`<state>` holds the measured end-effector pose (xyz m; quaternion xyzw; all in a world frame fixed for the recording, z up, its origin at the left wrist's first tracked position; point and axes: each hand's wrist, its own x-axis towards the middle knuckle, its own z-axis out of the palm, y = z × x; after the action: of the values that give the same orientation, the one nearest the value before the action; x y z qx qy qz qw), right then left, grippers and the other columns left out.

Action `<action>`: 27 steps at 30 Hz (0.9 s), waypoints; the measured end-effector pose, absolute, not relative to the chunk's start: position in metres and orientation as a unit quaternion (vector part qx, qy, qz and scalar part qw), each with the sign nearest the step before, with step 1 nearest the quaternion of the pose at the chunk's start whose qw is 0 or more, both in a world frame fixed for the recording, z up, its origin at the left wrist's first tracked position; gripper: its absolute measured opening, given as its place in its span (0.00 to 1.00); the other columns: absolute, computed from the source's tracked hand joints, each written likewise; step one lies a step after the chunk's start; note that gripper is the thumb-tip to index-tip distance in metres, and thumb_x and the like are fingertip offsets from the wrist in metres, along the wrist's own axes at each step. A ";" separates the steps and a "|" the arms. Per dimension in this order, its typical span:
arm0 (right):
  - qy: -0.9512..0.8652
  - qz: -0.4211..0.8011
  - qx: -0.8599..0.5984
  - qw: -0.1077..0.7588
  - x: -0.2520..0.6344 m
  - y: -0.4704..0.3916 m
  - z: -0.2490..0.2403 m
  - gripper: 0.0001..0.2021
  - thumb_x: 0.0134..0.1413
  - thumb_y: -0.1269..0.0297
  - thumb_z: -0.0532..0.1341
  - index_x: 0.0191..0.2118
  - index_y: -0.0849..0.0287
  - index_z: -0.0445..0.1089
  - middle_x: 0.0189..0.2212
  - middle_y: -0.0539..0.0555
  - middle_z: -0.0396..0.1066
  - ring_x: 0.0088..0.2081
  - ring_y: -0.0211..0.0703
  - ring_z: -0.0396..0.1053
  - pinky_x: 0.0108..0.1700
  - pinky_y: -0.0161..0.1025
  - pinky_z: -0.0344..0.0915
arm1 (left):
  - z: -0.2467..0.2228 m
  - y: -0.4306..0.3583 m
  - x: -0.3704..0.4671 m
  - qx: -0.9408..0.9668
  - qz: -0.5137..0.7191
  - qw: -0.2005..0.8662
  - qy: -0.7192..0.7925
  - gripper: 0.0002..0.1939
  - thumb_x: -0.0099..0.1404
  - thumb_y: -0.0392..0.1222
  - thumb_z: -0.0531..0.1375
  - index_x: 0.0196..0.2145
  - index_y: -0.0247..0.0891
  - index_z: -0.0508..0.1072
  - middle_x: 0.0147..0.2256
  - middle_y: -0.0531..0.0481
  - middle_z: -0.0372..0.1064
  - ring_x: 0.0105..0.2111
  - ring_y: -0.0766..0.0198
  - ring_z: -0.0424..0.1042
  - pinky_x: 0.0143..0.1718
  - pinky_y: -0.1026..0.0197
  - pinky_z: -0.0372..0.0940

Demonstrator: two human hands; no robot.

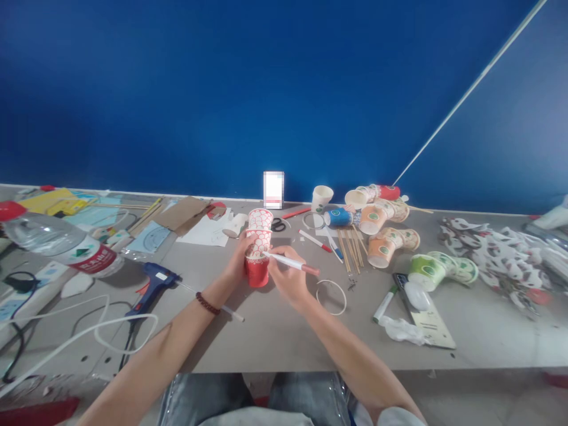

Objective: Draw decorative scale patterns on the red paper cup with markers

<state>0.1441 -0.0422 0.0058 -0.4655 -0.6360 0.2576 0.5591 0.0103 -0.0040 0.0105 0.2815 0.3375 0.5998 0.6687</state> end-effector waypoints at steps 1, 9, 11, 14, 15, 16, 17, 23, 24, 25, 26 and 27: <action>-0.635 0.259 -0.465 0.561 0.144 -0.042 0.006 0.04 0.51 0.69 0.58 0.33 0.57 0.69 0.30 0.52 0.71 0.32 0.41 0.70 0.36 0.39 0.67 | 0.010 -0.004 0.010 0.283 0.599 0.669 0.338 0.25 0.55 0.43 0.64 0.48 0.42 0.61 0.32 0.51 0.71 0.28 0.60 0.74 0.31 0.58 0.68; -0.611 0.289 -0.452 0.583 0.144 -0.040 0.001 0.04 0.54 0.66 0.59 0.36 0.56 0.69 0.33 0.53 0.72 0.36 0.44 0.72 0.37 0.40 0.68 | 0.009 -0.003 0.011 0.294 0.608 0.648 0.351 0.23 0.54 0.43 0.64 0.47 0.41 0.63 0.36 0.49 0.71 0.31 0.62 0.72 0.33 0.59 0.68; -0.615 0.279 -0.458 0.578 0.144 -0.039 0.002 0.05 0.54 0.66 0.59 0.37 0.56 0.70 0.33 0.53 0.73 0.35 0.43 0.72 0.37 0.40 0.68 | 0.007 -0.002 0.011 0.291 0.615 0.643 0.352 0.23 0.54 0.42 0.64 0.47 0.41 0.64 0.38 0.48 0.71 0.33 0.62 0.72 0.34 0.60 0.67; -0.620 0.261 -0.467 0.573 0.143 -0.040 0.004 0.05 0.54 0.66 0.59 0.37 0.56 0.70 0.33 0.53 0.73 0.34 0.42 0.71 0.38 0.40 0.68 | 0.004 -0.002 0.010 0.290 0.613 0.647 0.349 0.22 0.55 0.42 0.64 0.47 0.41 0.64 0.38 0.48 0.71 0.33 0.62 0.72 0.33 0.60 0.67; -0.621 0.258 -0.468 0.574 0.143 -0.040 0.004 0.05 0.53 0.67 0.59 0.36 0.56 0.70 0.32 0.53 0.73 0.33 0.42 0.71 0.37 0.40 0.68 | 0.004 -0.002 0.010 0.290 0.612 0.649 0.348 0.22 0.55 0.43 0.64 0.47 0.41 0.64 0.37 0.48 0.71 0.32 0.62 0.72 0.33 0.60 0.67; -0.622 0.256 -0.467 0.574 0.143 -0.040 0.005 0.05 0.53 0.67 0.59 0.36 0.57 0.70 0.32 0.53 0.73 0.33 0.42 0.71 0.37 0.40 0.68 | 0.004 -0.002 0.010 0.289 0.611 0.650 0.347 0.22 0.55 0.43 0.64 0.47 0.41 0.63 0.37 0.48 0.71 0.31 0.62 0.72 0.32 0.60 0.67; -0.624 0.255 -0.465 0.574 0.143 -0.040 0.005 0.04 0.53 0.67 0.59 0.36 0.57 0.70 0.32 0.53 0.73 0.33 0.42 0.71 0.37 0.40 0.68 | 0.004 -0.002 0.010 0.288 0.611 0.652 0.345 0.23 0.55 0.43 0.64 0.47 0.41 0.63 0.37 0.48 0.71 0.31 0.62 0.72 0.32 0.60 0.67; -0.632 0.260 -0.454 0.572 0.143 -0.041 0.006 0.04 0.52 0.68 0.58 0.34 0.57 0.70 0.31 0.54 0.73 0.33 0.43 0.71 0.36 0.40 0.68 | 0.010 -0.004 0.011 0.287 0.601 0.667 0.334 0.25 0.55 0.43 0.63 0.49 0.41 0.61 0.34 0.49 0.71 0.29 0.59 0.73 0.32 0.56 0.68; -0.633 0.258 -0.454 0.571 0.143 -0.042 0.007 0.04 0.52 0.68 0.58 0.33 0.57 0.70 0.30 0.53 0.73 0.33 0.43 0.71 0.37 0.41 0.68 | 0.011 -0.004 0.011 0.287 0.600 0.667 0.335 0.25 0.55 0.43 0.63 0.49 0.41 0.61 0.34 0.49 0.71 0.29 0.59 0.74 0.31 0.56 0.68; -0.636 0.256 -0.455 0.569 0.143 -0.042 0.007 0.03 0.52 0.68 0.58 0.33 0.57 0.70 0.30 0.53 0.72 0.33 0.43 0.71 0.37 0.41 0.68 | 0.011 -0.005 0.011 0.288 0.600 0.667 0.336 0.25 0.55 0.43 0.63 0.49 0.41 0.61 0.34 0.49 0.71 0.29 0.59 0.74 0.31 0.56 0.68; -0.637 0.256 -0.455 0.568 0.143 -0.042 0.007 0.03 0.52 0.68 0.58 0.33 0.57 0.70 0.30 0.53 0.72 0.32 0.43 0.71 0.37 0.41 0.68 | 0.012 -0.005 0.011 0.289 0.600 0.666 0.337 0.25 0.55 0.43 0.63 0.49 0.41 0.61 0.34 0.49 0.71 0.29 0.59 0.74 0.31 0.56 0.68; -0.636 0.257 -0.454 0.568 0.143 -0.042 0.007 0.03 0.52 0.68 0.58 0.32 0.57 0.70 0.29 0.53 0.72 0.32 0.42 0.71 0.37 0.41 0.68 | 0.012 -0.005 0.011 0.289 0.600 0.665 0.338 0.25 0.55 0.43 0.63 0.49 0.41 0.61 0.34 0.49 0.71 0.29 0.59 0.74 0.31 0.56 0.68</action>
<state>0.1430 -0.0422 0.0069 -0.4544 -0.6364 0.2572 0.5678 0.0113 -0.0046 0.0115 0.2893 0.3384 0.6000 0.6647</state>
